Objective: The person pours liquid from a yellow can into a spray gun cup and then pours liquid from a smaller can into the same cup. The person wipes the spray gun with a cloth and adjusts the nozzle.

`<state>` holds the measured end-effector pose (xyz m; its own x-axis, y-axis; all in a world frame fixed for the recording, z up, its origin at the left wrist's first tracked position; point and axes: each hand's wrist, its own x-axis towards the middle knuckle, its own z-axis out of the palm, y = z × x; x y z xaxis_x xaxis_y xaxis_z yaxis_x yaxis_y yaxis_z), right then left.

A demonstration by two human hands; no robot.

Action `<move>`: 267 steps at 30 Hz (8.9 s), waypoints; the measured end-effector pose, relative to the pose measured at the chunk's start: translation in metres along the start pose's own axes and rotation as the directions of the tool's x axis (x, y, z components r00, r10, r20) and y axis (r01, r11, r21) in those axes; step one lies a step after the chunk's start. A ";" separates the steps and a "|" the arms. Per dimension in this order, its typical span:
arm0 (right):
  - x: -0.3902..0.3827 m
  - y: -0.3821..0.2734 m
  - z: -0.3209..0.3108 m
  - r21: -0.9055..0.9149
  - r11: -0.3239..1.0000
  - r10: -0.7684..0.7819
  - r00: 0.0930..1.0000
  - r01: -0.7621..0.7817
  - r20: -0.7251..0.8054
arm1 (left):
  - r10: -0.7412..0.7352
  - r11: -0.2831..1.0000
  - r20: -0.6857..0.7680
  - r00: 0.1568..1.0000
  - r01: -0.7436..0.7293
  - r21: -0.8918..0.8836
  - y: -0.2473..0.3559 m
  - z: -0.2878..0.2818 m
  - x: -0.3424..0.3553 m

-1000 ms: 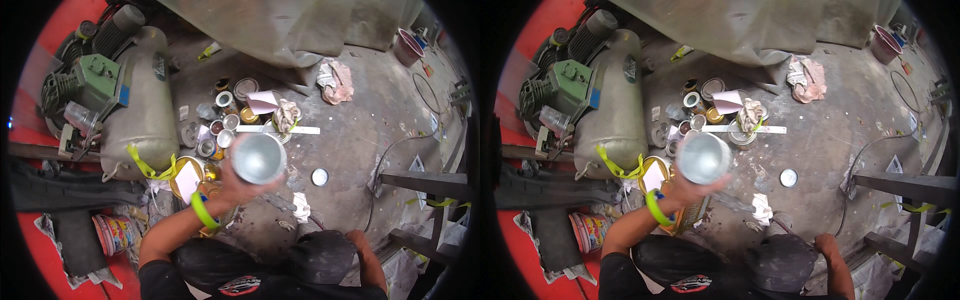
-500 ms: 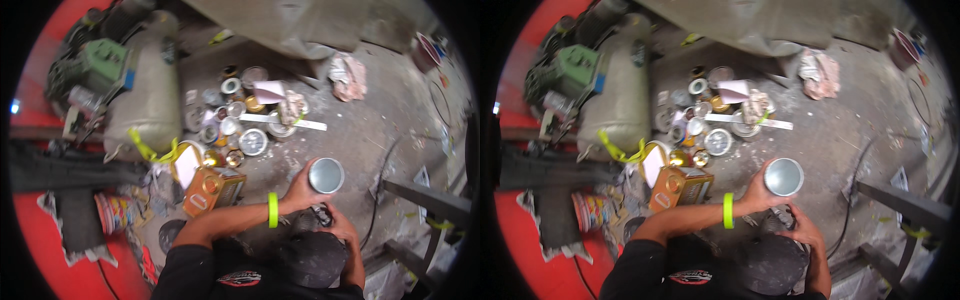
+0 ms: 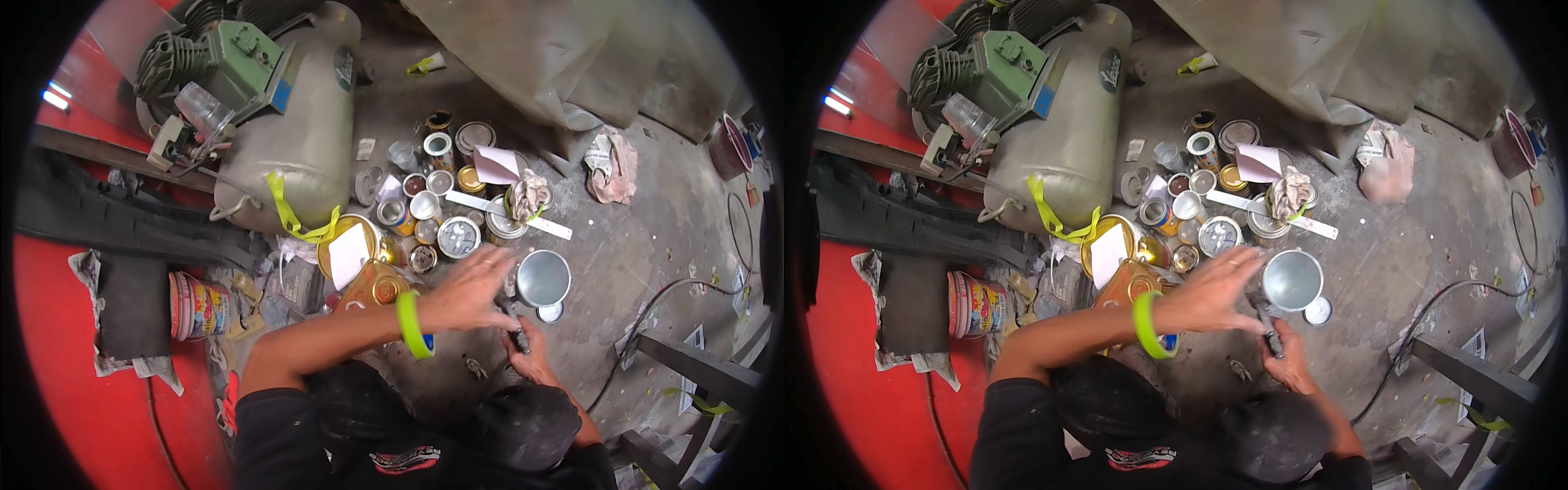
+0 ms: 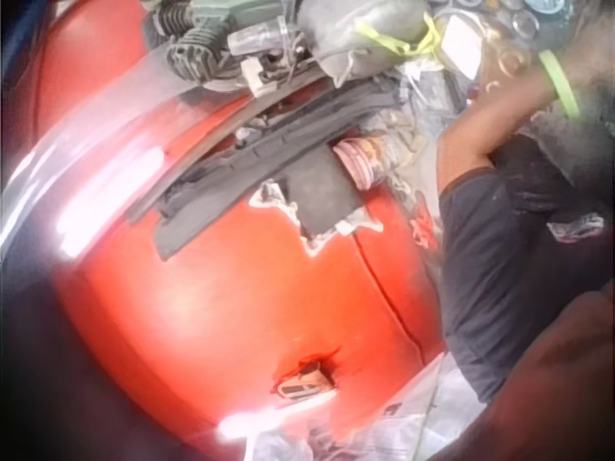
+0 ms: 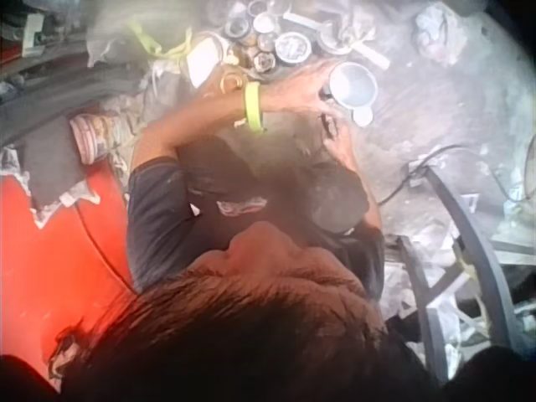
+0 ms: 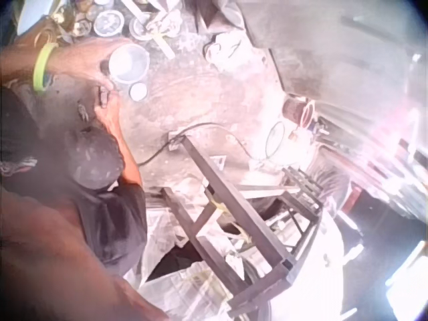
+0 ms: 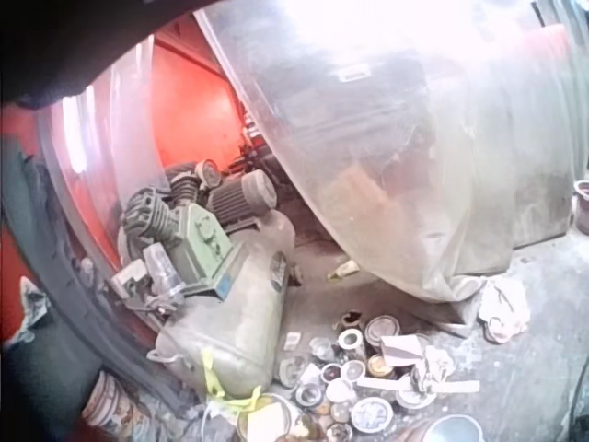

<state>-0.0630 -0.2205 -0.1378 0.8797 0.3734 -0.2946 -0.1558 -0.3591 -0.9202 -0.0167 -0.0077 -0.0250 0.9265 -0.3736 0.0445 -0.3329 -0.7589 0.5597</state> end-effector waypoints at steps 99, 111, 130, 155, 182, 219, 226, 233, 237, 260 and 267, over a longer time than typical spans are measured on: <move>-0.048 0.055 0.008 -0.290 0.939 0.007 0.851 -0.187 -0.525 | -0.185 0.949 -0.112 0.976 0.148 -0.277 -0.168 0.056 -0.180; -0.043 0.017 -0.014 -0.398 0.889 0.068 0.926 -0.224 -0.371 | 0.006 0.858 -0.075 0.997 -0.044 -0.511 -0.171 0.049 -0.136; 0.077 -0.151 0.000 -0.847 0.480 -0.059 0.972 0.229 0.229 | -0.083 0.891 -0.187 0.979 -0.011 -0.454 -0.169 0.065 -0.169; 0.207 -0.203 0.094 -0.963 -0.180 0.316 0.939 0.203 0.139 | -0.116 0.845 -0.474 0.873 -0.164 -0.508 -0.186 0.102 -0.174; 0.208 -0.252 0.123 -0.881 -0.364 0.276 0.939 0.300 0.206 | -0.125 0.845 -0.495 0.860 -0.170 -0.508 -0.187 0.108 -0.177; -0.076 0.070 -0.014 -0.598 0.799 -0.005 0.994 0.068 0.107 | -0.190 0.972 0.587 0.787 0.065 0.227 0.021 -0.104 -0.029; -0.089 0.091 -0.004 -0.515 0.853 -0.038 0.993 0.090 0.112 | -0.306 0.933 0.679 0.668 0.070 0.353 0.051 -0.098 0.002; -0.087 0.092 -0.010 -0.417 0.909 0.016 0.996 0.023 0.091 | -0.374 0.893 0.664 0.647 0.059 0.446 0.070 -0.093 0.019; -0.088 0.096 -0.013 -0.409 0.912 0.034 0.998 -0.008 0.056 | -0.353 0.890 0.648 0.675 0.029 0.454 0.075 -0.093 0.030; -0.089 0.092 -0.022 -0.383 0.920 0.090 0.996 -0.089 -0.015 | -0.293 0.905 0.635 0.715 -0.007 0.425 0.072 -0.092 0.027; -0.088 0.087 -0.021 -0.375 0.924 0.075 0.997 -0.074 -0.013 | -0.337 0.900 0.627 0.702 0.046 0.433 0.070 -0.097 0.027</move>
<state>-0.1450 -0.3026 -0.1867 0.8713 0.3343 -0.3593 -0.0409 -0.6801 -0.7319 0.0019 -0.0193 0.0952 0.6525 -0.3407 -0.6768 -0.3333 -0.9312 0.1475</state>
